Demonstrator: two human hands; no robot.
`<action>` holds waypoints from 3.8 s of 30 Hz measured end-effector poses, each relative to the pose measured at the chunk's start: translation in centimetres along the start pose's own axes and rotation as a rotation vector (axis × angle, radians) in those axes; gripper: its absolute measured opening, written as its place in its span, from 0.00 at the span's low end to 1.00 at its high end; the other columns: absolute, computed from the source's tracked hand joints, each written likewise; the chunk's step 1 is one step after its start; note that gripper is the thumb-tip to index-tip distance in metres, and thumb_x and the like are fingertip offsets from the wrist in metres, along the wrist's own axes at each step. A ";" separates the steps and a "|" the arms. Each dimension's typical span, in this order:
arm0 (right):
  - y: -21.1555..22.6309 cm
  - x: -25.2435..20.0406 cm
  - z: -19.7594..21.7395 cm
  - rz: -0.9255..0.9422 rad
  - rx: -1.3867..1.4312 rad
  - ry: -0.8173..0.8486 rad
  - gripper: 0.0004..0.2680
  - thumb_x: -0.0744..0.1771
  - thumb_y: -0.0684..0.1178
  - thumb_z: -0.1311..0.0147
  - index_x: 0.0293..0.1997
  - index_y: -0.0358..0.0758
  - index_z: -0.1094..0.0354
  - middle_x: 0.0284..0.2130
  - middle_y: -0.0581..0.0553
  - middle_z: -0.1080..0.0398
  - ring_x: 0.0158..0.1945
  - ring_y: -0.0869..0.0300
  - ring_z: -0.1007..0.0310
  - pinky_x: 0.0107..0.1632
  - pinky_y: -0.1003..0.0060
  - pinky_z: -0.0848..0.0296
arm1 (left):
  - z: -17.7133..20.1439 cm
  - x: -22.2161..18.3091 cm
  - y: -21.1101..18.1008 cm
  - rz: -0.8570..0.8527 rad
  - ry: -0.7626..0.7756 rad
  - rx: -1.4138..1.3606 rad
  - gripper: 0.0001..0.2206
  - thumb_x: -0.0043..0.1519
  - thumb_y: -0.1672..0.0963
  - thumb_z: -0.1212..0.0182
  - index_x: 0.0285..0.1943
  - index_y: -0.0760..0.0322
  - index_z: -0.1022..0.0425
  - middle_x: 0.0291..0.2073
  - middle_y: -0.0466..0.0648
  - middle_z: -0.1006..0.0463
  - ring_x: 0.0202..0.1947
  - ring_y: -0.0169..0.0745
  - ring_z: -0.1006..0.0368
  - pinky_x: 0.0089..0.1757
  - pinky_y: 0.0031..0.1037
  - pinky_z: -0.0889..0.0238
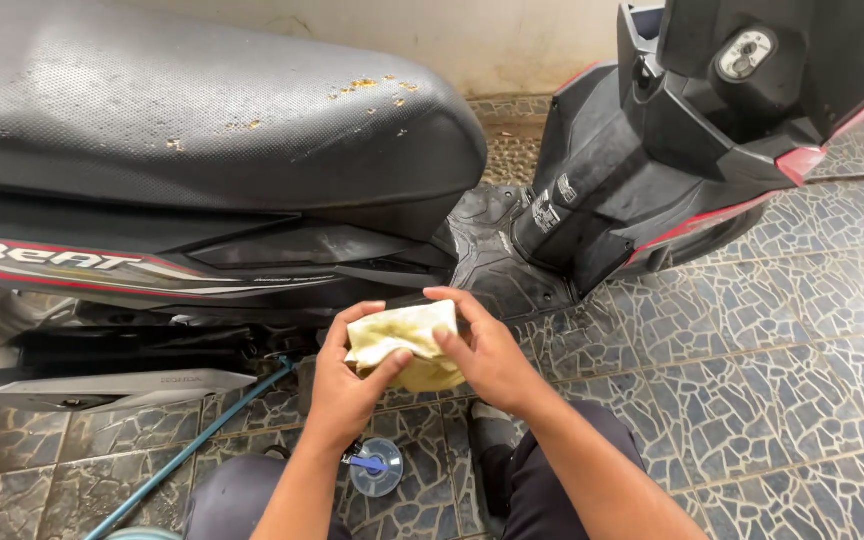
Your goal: The person sits on the floor and folds a yellow cloth into a smaller square. They repeatedly unfold and refold the cloth, adjusting the edges and creases with both hands.
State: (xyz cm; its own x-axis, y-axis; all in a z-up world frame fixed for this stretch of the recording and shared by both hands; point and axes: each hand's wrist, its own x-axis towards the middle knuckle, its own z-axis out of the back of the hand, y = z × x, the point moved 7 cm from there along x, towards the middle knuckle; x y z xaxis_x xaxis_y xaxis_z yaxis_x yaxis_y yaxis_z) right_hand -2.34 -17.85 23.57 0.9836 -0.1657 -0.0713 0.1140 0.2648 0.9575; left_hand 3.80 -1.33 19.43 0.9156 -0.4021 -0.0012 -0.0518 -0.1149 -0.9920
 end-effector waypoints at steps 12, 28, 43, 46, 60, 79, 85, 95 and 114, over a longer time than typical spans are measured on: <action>-4.0 3.3 1.0 0.043 -0.122 -0.123 0.09 0.68 0.57 0.43 0.49 0.53 0.23 0.29 0.49 0.19 0.33 0.65 0.23 0.36 0.63 0.21 | -0.7 1.1 2.0 -0.015 0.119 -0.310 0.31 0.62 0.41 0.50 0.61 0.69 0.28 0.35 0.60 0.19 0.34 0.44 0.21 0.35 0.39 0.24; -0.1 1.4 -1.4 0.336 -0.289 -0.085 0.20 0.62 0.51 0.37 0.56 0.44 0.40 0.62 0.35 0.41 0.66 0.47 0.38 0.55 0.57 0.23 | 0.0 0.3 0.8 0.096 -0.045 0.114 0.27 0.56 0.54 0.32 0.62 0.60 0.41 0.50 0.51 0.24 0.47 0.39 0.22 0.40 0.31 0.20; -4.0 -1.2 2.7 0.274 -0.301 -0.242 0.07 0.72 0.50 0.61 0.44 0.41 0.38 0.35 0.50 0.29 0.31 0.63 0.33 0.36 0.66 0.34 | -0.7 -0.6 -0.4 -0.379 -0.115 0.474 0.06 0.55 0.61 0.34 0.38 0.56 0.20 0.69 0.58 0.43 0.71 0.59 0.44 0.65 0.43 0.47; -4.5 -1.7 3.3 0.320 -0.423 -0.272 0.07 0.72 0.50 0.61 0.44 0.42 0.39 0.26 0.52 0.35 0.23 0.62 0.40 0.29 0.63 0.39 | -1.3 -1.6 -1.7 -0.602 -0.180 0.598 0.03 0.62 0.56 0.40 0.40 0.55 0.22 0.70 0.58 0.40 0.72 0.60 0.45 0.66 0.49 0.51; -3.4 -2.6 10.9 0.470 -0.279 -0.426 0.02 0.63 0.44 0.43 0.33 0.48 0.26 0.12 0.53 0.32 0.18 0.63 0.34 0.29 0.71 0.29 | -0.1 0.9 1.7 -0.330 0.001 0.747 0.12 0.56 0.48 0.30 0.21 0.50 0.20 0.12 0.49 0.24 0.18 0.51 0.24 0.25 0.32 0.33; -8.3 -0.3 10.6 0.187 0.847 0.215 0.14 0.67 0.52 0.54 0.47 0.27 0.31 0.31 0.34 0.26 0.32 0.51 0.24 0.33 0.59 0.27 | 4.4 1.0 2.8 0.044 0.135 -0.509 0.17 0.71 0.51 0.56 0.52 0.67 0.26 0.34 0.66 0.16 0.29 0.55 0.16 0.31 0.43 0.21; -9.5 -0.9 5.8 0.126 0.675 0.651 0.34 0.71 0.66 0.59 0.79 0.34 0.75 0.74 0.27 0.66 0.71 0.32 0.52 0.58 0.42 0.30 | 0.7 -2.1 6.1 0.540 0.491 -0.299 0.26 0.62 0.49 0.47 0.63 0.72 0.32 0.46 0.63 0.15 0.43 0.52 0.17 0.43 0.48 0.24; -13.5 0.4 10.1 -0.280 0.483 -0.091 0.41 0.60 0.36 0.34 0.79 0.59 0.60 0.63 0.29 0.47 0.53 0.38 0.27 0.49 0.48 0.21 | 3.0 -0.6 3.7 0.264 0.162 -0.404 0.33 0.56 0.67 0.37 0.74 0.68 0.40 0.43 0.65 0.19 0.39 0.61 0.18 0.39 0.50 0.23; -13.5 1.3 7.0 -0.221 -0.014 0.073 0.13 0.68 0.41 0.54 0.59 0.34 0.34 0.49 0.28 0.25 0.47 0.46 0.23 0.48 0.48 0.20 | 4.8 -0.2 3.6 0.174 0.055 -0.348 0.45 0.52 0.69 0.35 0.80 0.60 0.51 0.45 0.58 0.21 0.40 0.56 0.19 0.35 0.50 0.22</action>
State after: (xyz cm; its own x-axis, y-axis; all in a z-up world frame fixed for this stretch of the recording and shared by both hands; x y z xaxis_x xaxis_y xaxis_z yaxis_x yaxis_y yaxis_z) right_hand -3.56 -28.31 12.49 0.9419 -0.1521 -0.2996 0.3294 0.2433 0.9123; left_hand 5.38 2.65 15.26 0.8591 -0.4894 -0.1499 -0.3453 -0.3380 -0.8755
